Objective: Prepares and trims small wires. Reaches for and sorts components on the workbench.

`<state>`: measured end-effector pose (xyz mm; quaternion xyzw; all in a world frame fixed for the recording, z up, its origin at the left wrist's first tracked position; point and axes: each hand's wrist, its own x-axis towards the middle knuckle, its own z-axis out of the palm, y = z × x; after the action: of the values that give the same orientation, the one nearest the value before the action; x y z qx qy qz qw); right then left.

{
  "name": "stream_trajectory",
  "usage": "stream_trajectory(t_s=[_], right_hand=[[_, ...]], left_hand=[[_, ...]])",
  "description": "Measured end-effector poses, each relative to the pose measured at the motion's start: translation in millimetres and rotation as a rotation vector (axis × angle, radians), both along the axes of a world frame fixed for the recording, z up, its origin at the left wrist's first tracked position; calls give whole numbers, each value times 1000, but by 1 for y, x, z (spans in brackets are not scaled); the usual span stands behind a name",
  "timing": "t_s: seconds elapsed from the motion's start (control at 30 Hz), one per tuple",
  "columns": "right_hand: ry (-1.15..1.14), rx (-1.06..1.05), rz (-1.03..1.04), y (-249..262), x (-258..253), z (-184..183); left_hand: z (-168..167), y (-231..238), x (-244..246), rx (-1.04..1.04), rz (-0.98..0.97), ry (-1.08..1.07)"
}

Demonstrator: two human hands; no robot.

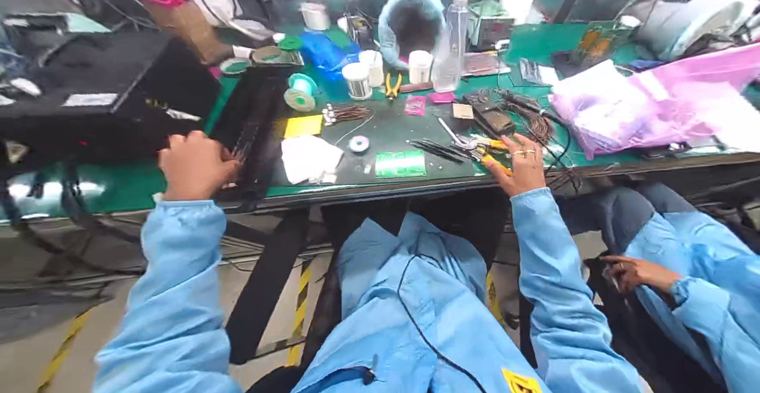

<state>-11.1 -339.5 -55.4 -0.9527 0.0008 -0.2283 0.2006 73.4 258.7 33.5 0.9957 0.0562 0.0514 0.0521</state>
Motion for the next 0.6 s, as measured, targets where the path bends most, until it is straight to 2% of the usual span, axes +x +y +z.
stream_trajectory(t_s=[0.2,0.37,0.47,0.6], right_hand=[[86,-172,-97,18,4,-4],[-56,-144,53,25,22,-18],[-134,-144,45,21,17,-21],[-322,-67,52,26,8,-7]], left_hand=[[3,-12,-2,-5,54,26],[25,3,-16,-91,148,-150],[35,8,-13,-251,176,-309],[40,10,-12,-636,7,-531]])
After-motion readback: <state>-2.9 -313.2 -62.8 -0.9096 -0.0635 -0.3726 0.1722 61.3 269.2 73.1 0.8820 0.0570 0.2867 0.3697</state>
